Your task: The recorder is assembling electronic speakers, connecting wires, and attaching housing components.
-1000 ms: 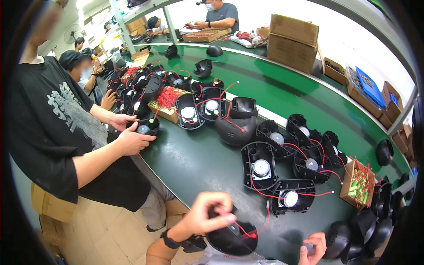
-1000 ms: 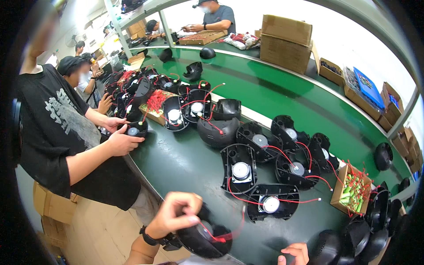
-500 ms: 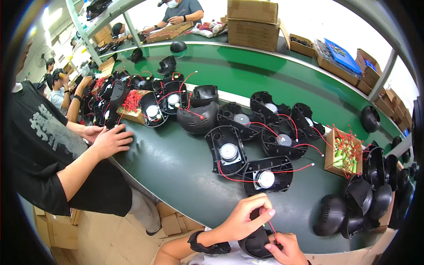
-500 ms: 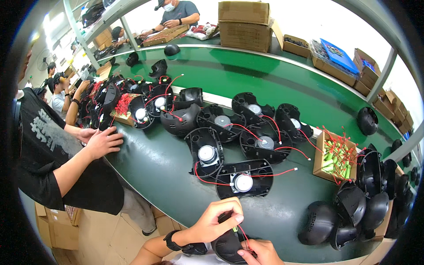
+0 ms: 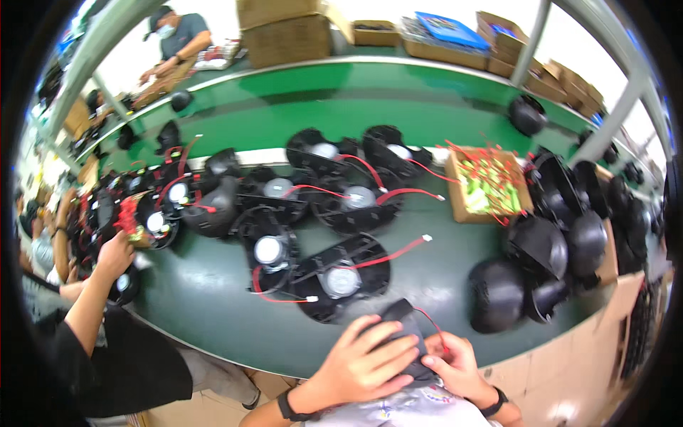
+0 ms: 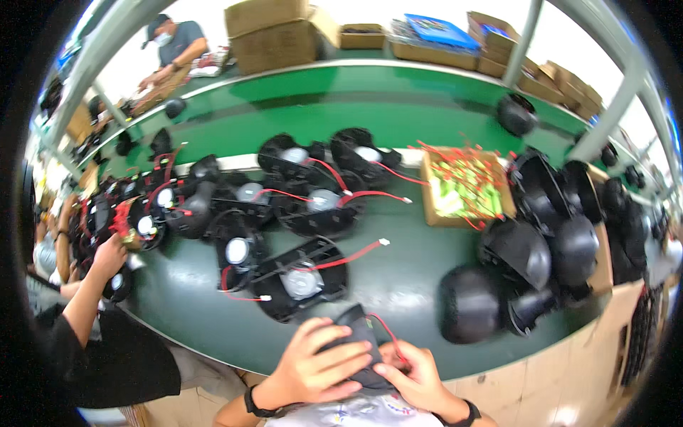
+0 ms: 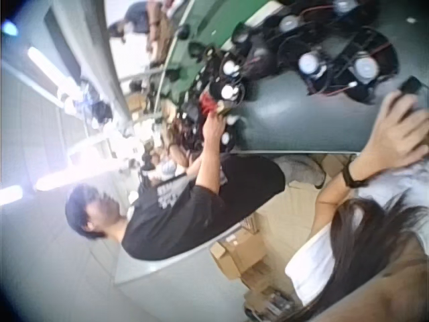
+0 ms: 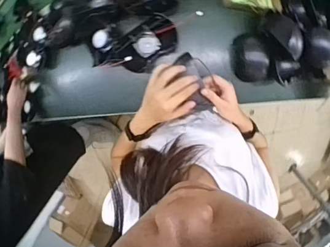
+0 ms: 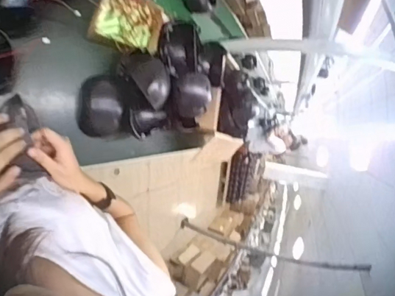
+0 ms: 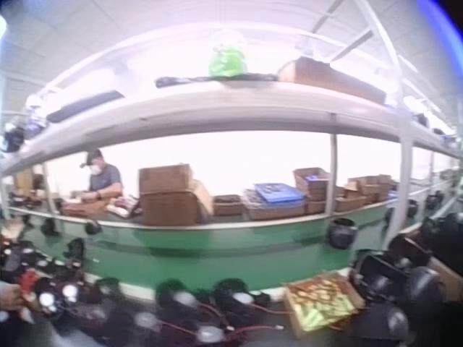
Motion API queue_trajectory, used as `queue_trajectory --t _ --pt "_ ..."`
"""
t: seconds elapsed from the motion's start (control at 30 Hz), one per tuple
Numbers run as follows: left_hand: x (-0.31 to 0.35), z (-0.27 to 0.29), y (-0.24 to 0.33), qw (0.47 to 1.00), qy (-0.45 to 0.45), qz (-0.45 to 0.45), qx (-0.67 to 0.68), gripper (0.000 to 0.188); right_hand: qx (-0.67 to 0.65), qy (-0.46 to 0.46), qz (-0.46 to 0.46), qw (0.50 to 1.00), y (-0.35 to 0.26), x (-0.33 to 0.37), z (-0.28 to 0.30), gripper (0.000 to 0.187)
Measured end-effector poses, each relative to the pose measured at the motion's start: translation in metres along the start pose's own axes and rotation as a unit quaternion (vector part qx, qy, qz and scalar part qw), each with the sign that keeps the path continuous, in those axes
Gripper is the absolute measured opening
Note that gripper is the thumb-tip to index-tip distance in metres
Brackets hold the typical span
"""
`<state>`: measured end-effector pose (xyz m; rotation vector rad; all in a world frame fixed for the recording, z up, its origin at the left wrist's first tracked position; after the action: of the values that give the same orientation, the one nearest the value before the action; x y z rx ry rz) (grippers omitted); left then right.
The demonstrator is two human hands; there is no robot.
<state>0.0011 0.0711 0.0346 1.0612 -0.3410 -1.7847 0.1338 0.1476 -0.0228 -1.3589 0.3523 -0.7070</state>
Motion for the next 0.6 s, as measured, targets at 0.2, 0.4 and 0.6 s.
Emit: queue_trajectory --t 0.2,0.4,0.6 --pt "-0.005 0.004 -0.002 1.0 -0.016 0.024 0.006 0.05 0.056 0.046 0.02 0.997 -0.018 -0.001 0.033 0.017" --pt "-0.006 -0.003 0.0 0.999 0.001 0.032 0.02 0.064 0.339 0.073 0.206 0.915 -0.047 0.014 0.04 0.025" --pt "-0.015 -0.008 0.009 0.997 0.014 0.075 -0.005 0.069 0.577 0.105 0.303 0.752 -0.068 0.027 0.023 0.024"
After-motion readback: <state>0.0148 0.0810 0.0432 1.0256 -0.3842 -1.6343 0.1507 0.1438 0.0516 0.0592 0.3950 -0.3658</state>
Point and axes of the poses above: each hand's wrist, its own x-axis away from the middle knuckle, its own z-axis out of the back of the hand, y = z × x, the point moved 7 cm from there along -x, towards the middle knuckle, and after that the axes turned 15 degrees about x, right-handed, at the moved point
